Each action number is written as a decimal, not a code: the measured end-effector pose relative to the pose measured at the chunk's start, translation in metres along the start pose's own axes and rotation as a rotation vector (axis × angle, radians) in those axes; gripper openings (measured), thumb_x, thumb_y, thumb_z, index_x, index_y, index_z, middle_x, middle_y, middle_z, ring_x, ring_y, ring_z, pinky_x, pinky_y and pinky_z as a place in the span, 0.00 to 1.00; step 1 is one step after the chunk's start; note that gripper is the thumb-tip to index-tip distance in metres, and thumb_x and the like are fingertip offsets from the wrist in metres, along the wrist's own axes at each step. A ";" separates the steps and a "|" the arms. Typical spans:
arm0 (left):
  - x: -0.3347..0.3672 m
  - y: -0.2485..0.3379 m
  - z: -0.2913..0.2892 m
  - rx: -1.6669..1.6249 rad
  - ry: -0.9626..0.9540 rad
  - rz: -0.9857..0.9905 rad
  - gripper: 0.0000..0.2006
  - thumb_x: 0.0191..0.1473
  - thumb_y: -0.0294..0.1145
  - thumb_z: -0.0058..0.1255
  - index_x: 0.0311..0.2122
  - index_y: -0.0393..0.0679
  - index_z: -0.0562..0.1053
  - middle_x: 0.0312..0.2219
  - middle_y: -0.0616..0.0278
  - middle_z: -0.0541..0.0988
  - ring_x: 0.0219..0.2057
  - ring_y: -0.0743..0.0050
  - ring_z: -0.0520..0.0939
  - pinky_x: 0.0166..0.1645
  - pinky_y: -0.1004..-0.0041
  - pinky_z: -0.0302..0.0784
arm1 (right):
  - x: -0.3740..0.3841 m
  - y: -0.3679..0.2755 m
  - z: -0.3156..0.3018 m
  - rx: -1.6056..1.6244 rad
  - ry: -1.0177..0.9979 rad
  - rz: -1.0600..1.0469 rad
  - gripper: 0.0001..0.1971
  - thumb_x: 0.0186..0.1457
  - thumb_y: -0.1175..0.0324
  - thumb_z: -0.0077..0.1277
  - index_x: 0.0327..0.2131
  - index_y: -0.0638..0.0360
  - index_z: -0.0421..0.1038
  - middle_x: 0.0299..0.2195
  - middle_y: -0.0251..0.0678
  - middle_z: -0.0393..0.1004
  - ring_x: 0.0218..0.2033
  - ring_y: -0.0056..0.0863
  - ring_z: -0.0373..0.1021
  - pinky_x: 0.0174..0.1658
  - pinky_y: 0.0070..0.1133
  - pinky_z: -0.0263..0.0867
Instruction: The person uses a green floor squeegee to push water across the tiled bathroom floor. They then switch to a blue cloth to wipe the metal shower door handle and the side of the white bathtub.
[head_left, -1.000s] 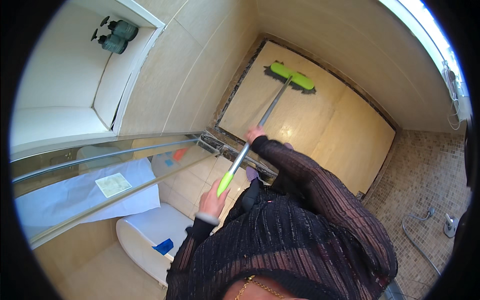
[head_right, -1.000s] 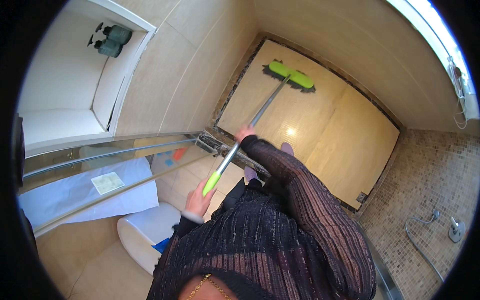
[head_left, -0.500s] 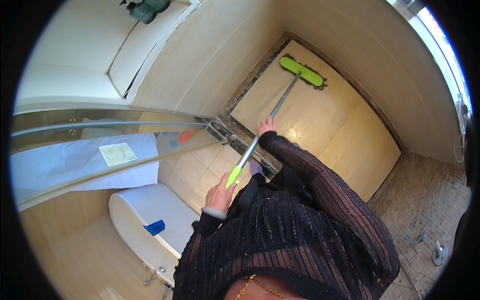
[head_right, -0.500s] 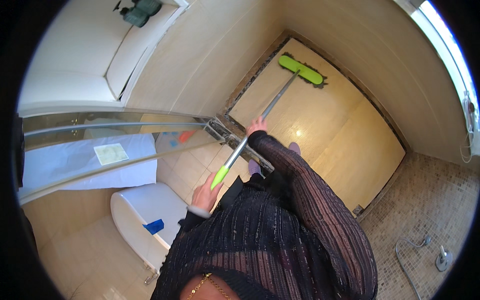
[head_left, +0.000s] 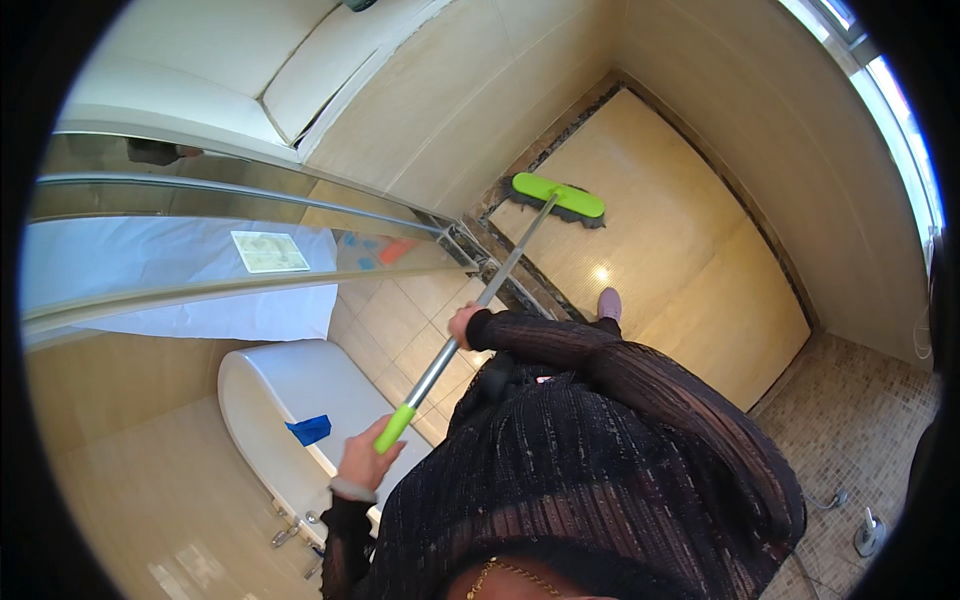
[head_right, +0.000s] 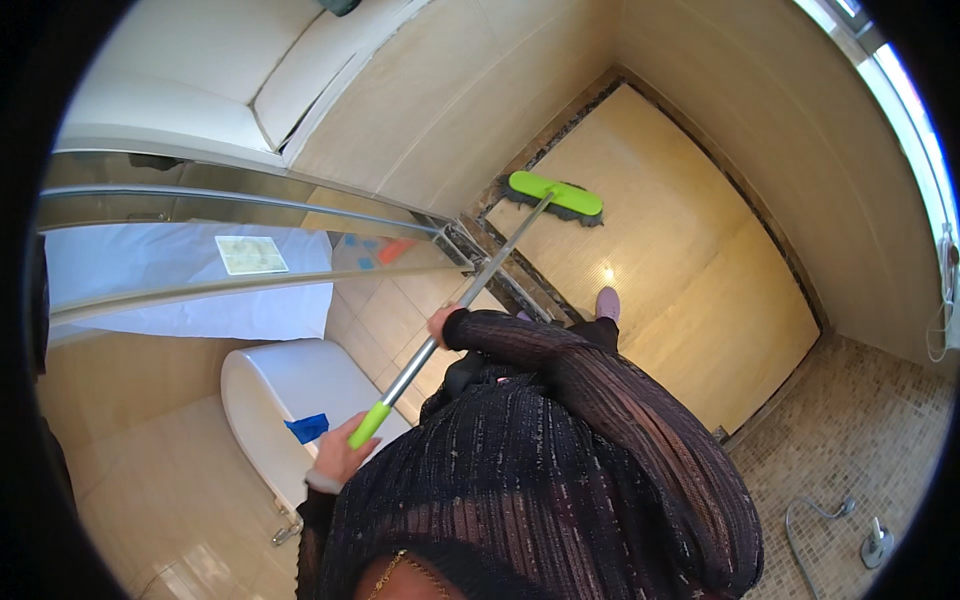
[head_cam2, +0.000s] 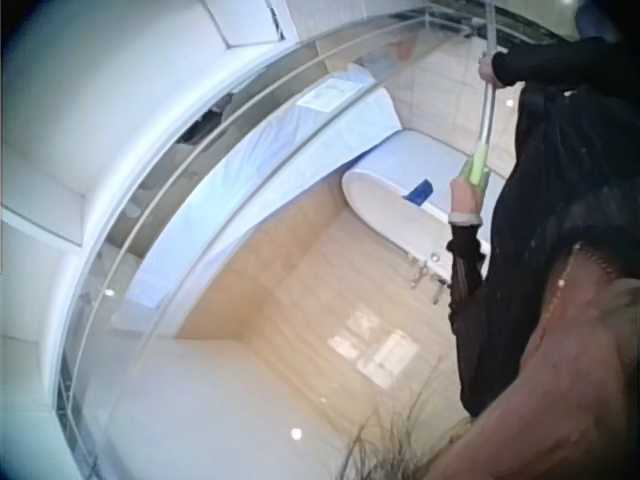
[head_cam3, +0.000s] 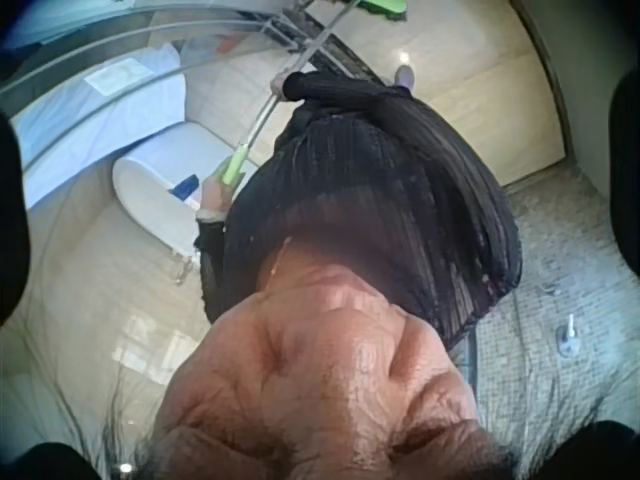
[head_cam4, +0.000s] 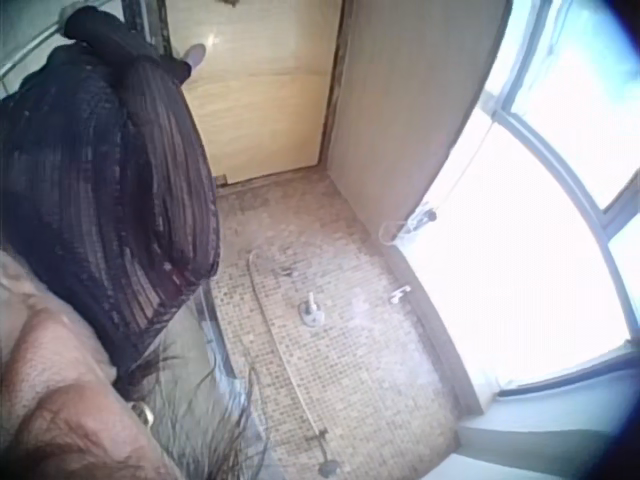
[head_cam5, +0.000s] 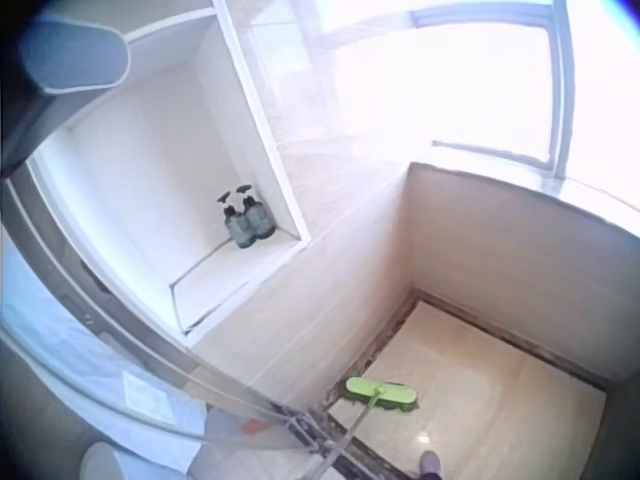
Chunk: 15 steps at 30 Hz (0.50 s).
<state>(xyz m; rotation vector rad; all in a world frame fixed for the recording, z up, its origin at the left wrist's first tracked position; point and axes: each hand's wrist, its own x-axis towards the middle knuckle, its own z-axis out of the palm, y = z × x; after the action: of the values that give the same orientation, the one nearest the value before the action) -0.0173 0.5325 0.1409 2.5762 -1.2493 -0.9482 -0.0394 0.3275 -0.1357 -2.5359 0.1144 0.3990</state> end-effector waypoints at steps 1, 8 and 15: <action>0.012 -0.005 0.017 -0.033 0.000 0.015 0.21 0.43 0.34 0.55 0.45 0.47 0.67 0.29 0.45 0.75 0.33 0.45 0.75 0.35 0.62 0.72 | -0.003 0.013 0.007 -0.091 0.006 0.040 0.06 0.37 0.64 0.50 0.20 0.51 0.73 0.23 0.33 0.74 0.31 0.31 0.71 0.39 0.27 0.62; 0.095 0.010 0.089 0.005 -0.014 -0.028 0.23 0.46 0.38 0.51 0.49 0.55 0.62 0.22 0.44 0.74 0.26 0.41 0.75 0.30 0.55 0.71 | -0.004 0.133 0.029 -0.304 0.153 0.401 0.07 0.44 0.63 0.43 0.21 0.43 0.73 0.24 0.23 0.72 0.38 0.22 0.65 0.40 0.35 0.56; 0.053 -0.049 0.054 0.005 -0.029 0.003 0.23 0.46 0.37 0.50 0.50 0.56 0.62 0.24 0.42 0.74 0.28 0.39 0.74 0.31 0.54 0.70 | 0.032 0.062 0.034 -0.278 -0.050 0.213 0.08 0.42 0.62 0.47 0.22 0.51 0.74 0.25 0.35 0.75 0.30 0.33 0.72 0.38 0.33 0.63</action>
<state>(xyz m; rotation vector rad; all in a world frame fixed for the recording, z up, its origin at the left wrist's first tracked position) 0.0084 0.5333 0.0549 2.5728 -1.2637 -0.9862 -0.0278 0.2941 -0.2052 -2.7940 0.3324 0.5981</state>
